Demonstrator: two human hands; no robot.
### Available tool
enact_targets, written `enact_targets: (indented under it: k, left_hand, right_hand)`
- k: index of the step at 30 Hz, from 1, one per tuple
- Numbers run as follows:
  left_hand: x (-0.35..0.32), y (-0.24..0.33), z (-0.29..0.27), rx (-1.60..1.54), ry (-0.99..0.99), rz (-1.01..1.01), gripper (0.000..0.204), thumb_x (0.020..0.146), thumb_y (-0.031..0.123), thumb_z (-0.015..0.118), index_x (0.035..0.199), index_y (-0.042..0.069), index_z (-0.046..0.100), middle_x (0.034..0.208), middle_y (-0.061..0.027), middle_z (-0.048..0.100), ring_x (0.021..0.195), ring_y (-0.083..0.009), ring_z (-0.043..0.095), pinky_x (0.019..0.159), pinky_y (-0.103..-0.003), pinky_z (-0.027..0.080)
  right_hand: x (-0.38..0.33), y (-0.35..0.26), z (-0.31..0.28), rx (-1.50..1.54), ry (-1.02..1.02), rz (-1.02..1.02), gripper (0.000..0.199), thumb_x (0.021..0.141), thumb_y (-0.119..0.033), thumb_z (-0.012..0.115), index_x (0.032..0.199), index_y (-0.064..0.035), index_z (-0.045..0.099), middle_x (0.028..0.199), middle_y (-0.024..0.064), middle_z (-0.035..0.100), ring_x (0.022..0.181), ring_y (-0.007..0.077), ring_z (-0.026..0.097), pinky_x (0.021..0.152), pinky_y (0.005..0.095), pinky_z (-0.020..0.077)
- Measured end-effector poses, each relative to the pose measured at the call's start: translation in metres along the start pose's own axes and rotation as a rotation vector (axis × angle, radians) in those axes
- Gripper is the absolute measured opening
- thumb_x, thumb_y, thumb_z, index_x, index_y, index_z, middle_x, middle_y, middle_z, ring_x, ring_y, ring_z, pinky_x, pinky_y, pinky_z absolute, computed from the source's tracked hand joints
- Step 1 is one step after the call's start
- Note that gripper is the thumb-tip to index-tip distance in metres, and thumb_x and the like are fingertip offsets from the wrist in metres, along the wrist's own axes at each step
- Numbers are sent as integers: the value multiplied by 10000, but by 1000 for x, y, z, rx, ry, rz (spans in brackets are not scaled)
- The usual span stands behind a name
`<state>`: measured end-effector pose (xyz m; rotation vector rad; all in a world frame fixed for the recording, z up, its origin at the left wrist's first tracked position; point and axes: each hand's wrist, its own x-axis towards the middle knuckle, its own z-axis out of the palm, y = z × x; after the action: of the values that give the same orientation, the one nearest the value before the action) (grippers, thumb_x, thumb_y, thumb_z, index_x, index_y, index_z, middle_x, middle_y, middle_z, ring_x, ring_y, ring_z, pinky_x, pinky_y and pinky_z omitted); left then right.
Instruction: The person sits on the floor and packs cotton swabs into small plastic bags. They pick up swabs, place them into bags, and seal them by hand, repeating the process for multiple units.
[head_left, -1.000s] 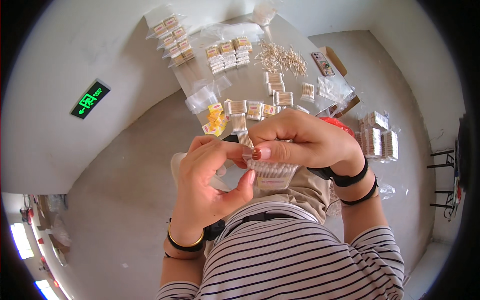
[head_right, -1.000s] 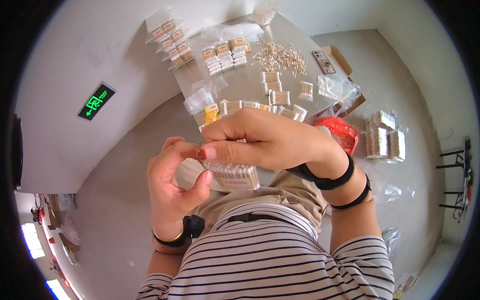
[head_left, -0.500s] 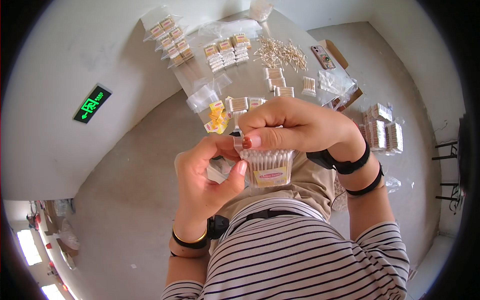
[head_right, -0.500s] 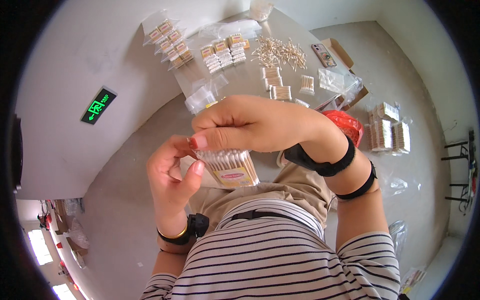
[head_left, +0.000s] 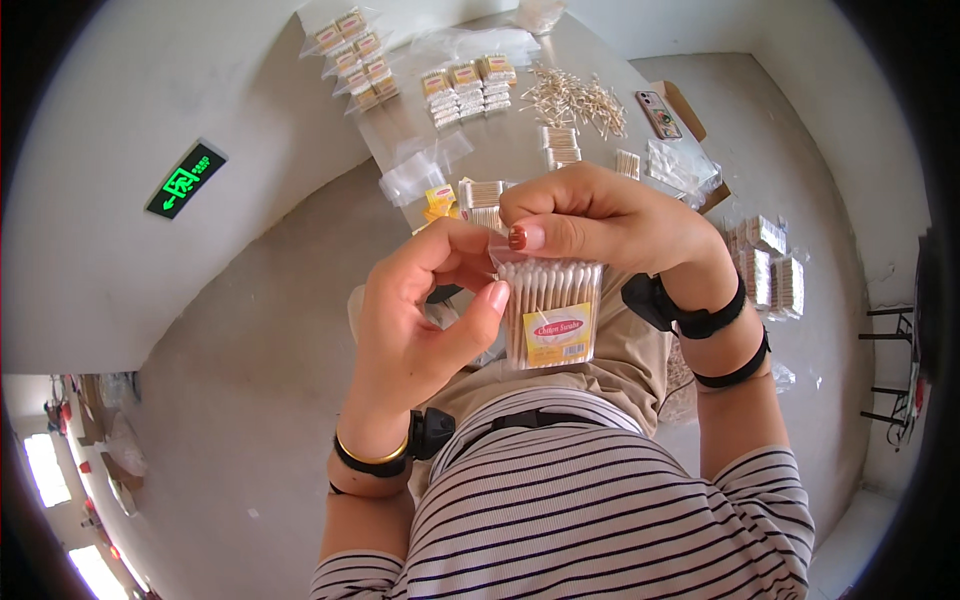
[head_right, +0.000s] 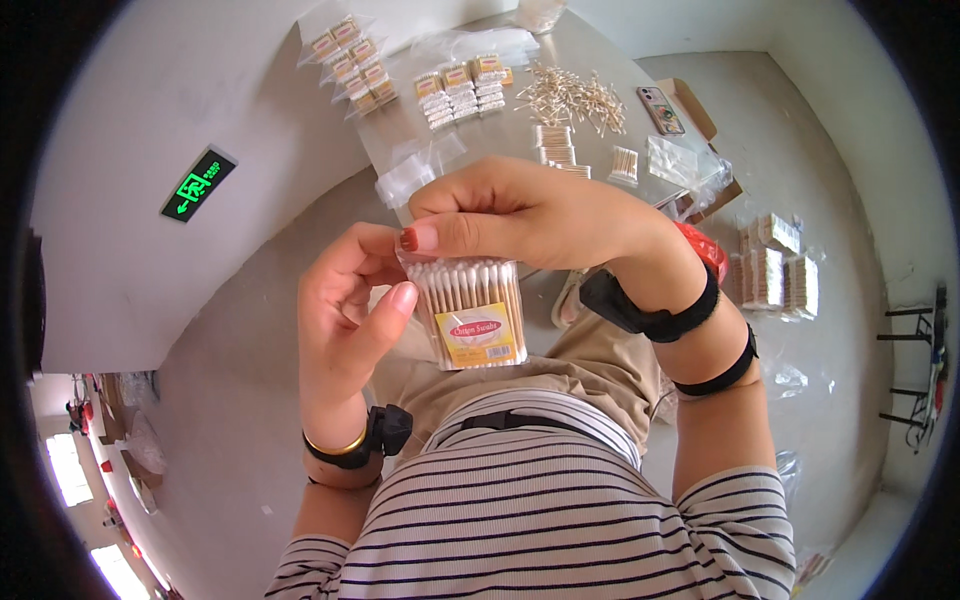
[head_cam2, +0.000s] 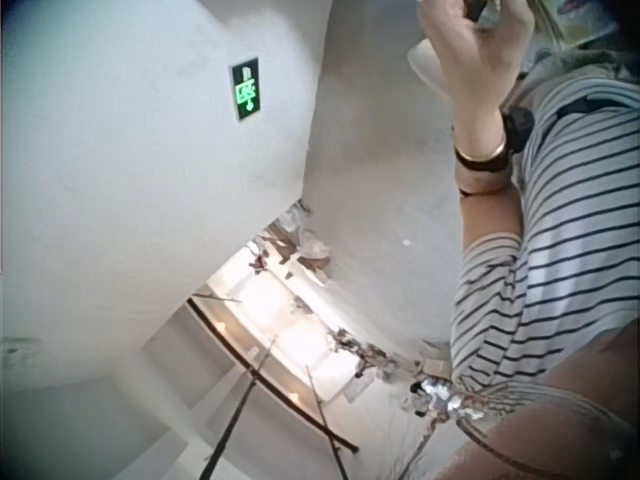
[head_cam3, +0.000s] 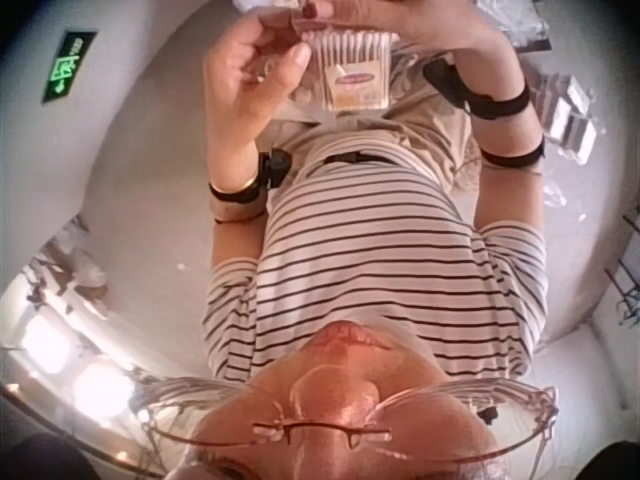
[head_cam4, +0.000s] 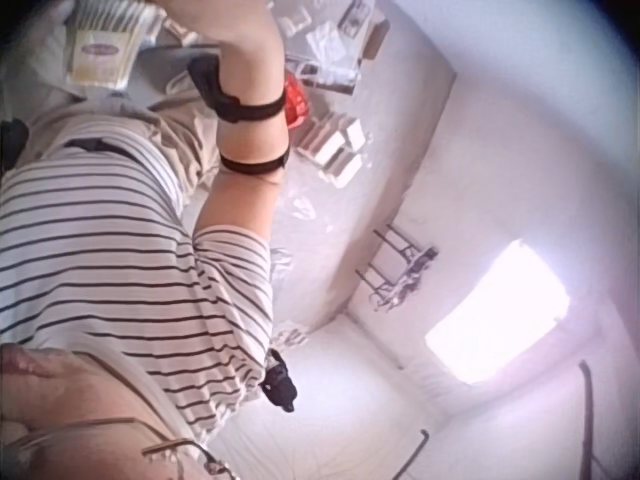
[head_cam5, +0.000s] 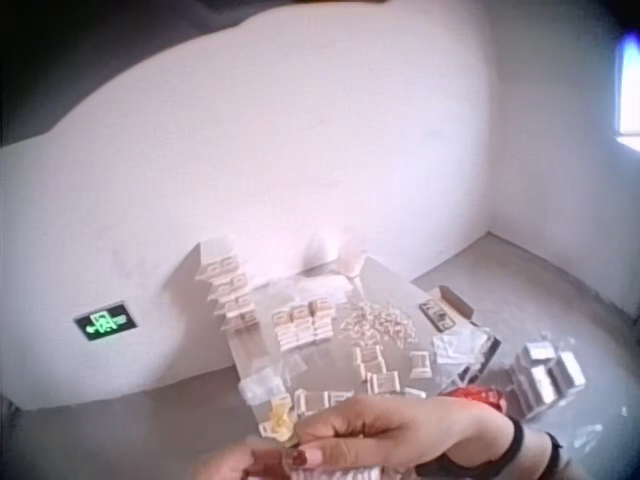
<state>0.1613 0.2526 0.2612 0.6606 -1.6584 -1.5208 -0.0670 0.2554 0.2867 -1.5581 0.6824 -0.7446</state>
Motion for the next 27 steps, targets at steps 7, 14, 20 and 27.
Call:
enact_targets:
  k: [7,14,20,27]
  left_hand:
    - [3,2,2,40,-41,61,249,857,43,719,1079,-18,625,921,-64,717,828,-126,685,799,-265,528]
    - [5,-5,2,119,-3,142,226,790,18,680,995,8,583,857,-62,685,812,-137,691,782,-276,534]
    - [8,-6,5,293,55,133,215,749,2,644,950,18,569,781,-58,627,728,-141,686,710,-277,538]
    - [4,-8,2,291,115,49,226,771,8,640,994,19,605,868,-57,689,771,-120,670,736,-278,528]
  right_hand:
    - [2,2,-3,-20,-22,26,450,1081,-343,571,773,-29,476,724,-52,371,691,72,354,613,279,310]
    - [7,4,-1,-112,5,61,408,1064,-330,608,840,10,594,731,-39,471,694,65,407,596,278,342]
    - [12,6,-2,-202,35,157,381,1047,-327,638,901,22,675,715,-40,530,683,49,445,582,266,358]
    - [17,9,3,-181,102,175,424,1020,-381,649,795,-21,663,635,-42,512,596,56,458,524,269,364]
